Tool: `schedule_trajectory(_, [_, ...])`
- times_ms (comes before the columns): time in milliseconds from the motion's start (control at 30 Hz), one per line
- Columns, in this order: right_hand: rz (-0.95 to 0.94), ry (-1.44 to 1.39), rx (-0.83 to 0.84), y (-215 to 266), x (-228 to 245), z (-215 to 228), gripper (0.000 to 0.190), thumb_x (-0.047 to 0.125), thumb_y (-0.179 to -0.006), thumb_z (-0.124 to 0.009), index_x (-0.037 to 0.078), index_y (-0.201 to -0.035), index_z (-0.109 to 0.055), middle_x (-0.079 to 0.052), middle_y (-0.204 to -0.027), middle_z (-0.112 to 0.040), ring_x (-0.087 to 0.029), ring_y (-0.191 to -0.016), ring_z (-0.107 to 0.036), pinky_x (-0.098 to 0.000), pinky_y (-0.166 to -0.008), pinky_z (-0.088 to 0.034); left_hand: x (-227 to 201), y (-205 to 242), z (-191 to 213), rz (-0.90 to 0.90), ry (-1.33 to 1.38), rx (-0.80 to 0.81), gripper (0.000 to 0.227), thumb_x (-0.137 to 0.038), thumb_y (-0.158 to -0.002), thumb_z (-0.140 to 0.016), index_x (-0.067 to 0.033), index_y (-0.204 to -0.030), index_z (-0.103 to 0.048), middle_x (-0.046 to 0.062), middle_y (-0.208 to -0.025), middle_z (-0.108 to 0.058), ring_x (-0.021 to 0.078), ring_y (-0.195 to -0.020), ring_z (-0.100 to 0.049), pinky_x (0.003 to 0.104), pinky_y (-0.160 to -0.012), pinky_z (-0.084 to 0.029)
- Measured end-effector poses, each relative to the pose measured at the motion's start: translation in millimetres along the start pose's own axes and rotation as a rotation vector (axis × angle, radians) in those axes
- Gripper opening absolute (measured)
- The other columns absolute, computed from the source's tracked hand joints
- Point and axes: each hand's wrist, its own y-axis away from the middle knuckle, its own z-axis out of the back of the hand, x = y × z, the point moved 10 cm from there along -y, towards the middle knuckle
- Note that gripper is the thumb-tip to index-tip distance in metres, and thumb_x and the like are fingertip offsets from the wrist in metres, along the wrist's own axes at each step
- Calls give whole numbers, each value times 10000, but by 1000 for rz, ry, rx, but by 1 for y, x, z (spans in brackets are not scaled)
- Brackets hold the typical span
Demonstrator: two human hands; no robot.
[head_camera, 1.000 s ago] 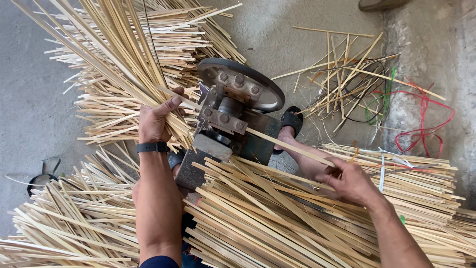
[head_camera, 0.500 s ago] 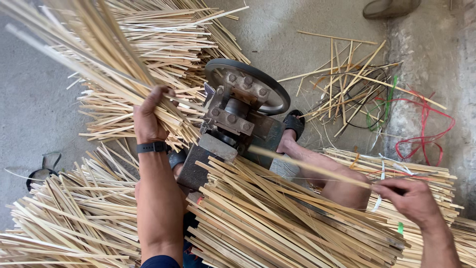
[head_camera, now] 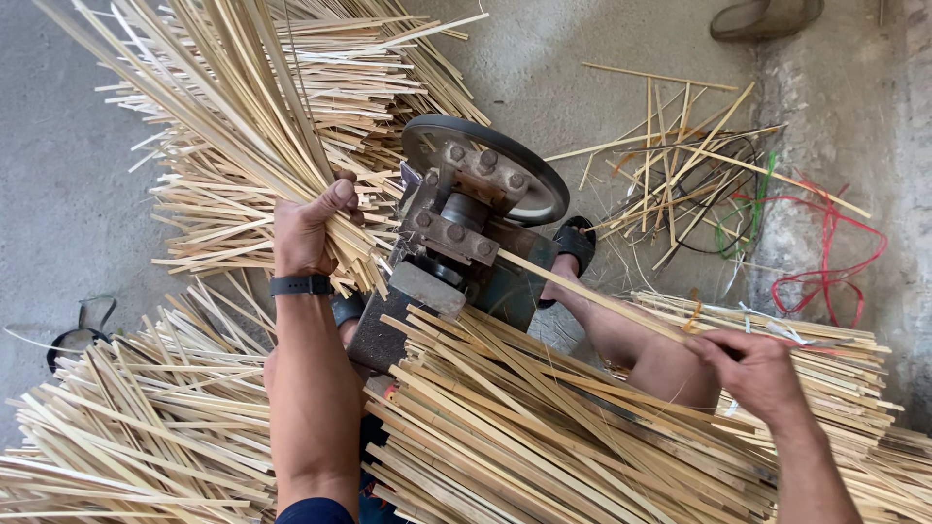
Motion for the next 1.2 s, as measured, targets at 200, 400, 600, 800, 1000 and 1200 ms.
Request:
schedule_trajectory(200, [-230, 157, 289, 4, 21, -57, 449, 308, -825, -858, 154, -1226, -726, -77, -1045, -784, -151, -897, -736, -306, -820, -576, -4, 3, -13, 52, -71, 21, 446, -47, -763, -839, 87, -1145, -654, 221, -1044, -762, 244, -882, -793, 339, -611, -665])
schedule_trajectory(400, [-46, 36, 526, 29, 53, -84, 200, 239, -864, -741, 98, -976, -828, -31, -918, -779, -152, -840, -746, -317, -788, -602, 12, -3, -11, 108, -35, 13, 362, -39, -869, -806, 151, -1146, -670, 266, -1030, -759, 255, -824, -750, 307, -638, -652])
schedule_trajectory(600, [107, 90, 440, 29, 71, -73, 149, 205, -816, -779, 108, -926, -806, -10, -872, -806, -124, -813, -747, -295, -768, -603, 9, -8, -1, 14, 49, -48, 187, -41, -928, -723, 79, -1051, -652, 209, -909, -734, 236, -839, -775, 299, -616, -645])
schedule_trajectory(800, [76, 58, 161, 25, 45, -16, 211, 135, -753, -813, 100, -960, -825, -21, -924, -815, -149, -817, -759, -292, -761, -604, -6, -4, 18, -98, 274, -90, 165, -57, -972, -701, 82, -1009, -621, 144, -858, -677, 213, -771, -724, 399, -758, -733])
schedule_trajectory(1000, [146, -83, -20, 33, 11, 43, 223, 73, -717, -838, 74, -938, -805, -43, -922, -773, -121, -860, -717, -284, -782, -585, -14, -2, 31, -107, 214, -137, 191, -23, -936, -738, 73, -1065, -635, 137, -835, -645, 192, -692, -664, 324, -586, -623])
schedule_trajectory(1200, [84, -159, -131, 42, -2, 45, 176, 28, -795, -801, 54, -969, -790, -38, -955, -742, -111, -894, -675, -249, -798, -554, -2, -3, 14, -49, 156, -109, 226, -5, -891, -756, 113, -1040, -634, 147, -853, -656, 194, -721, -677, 325, -597, -634])
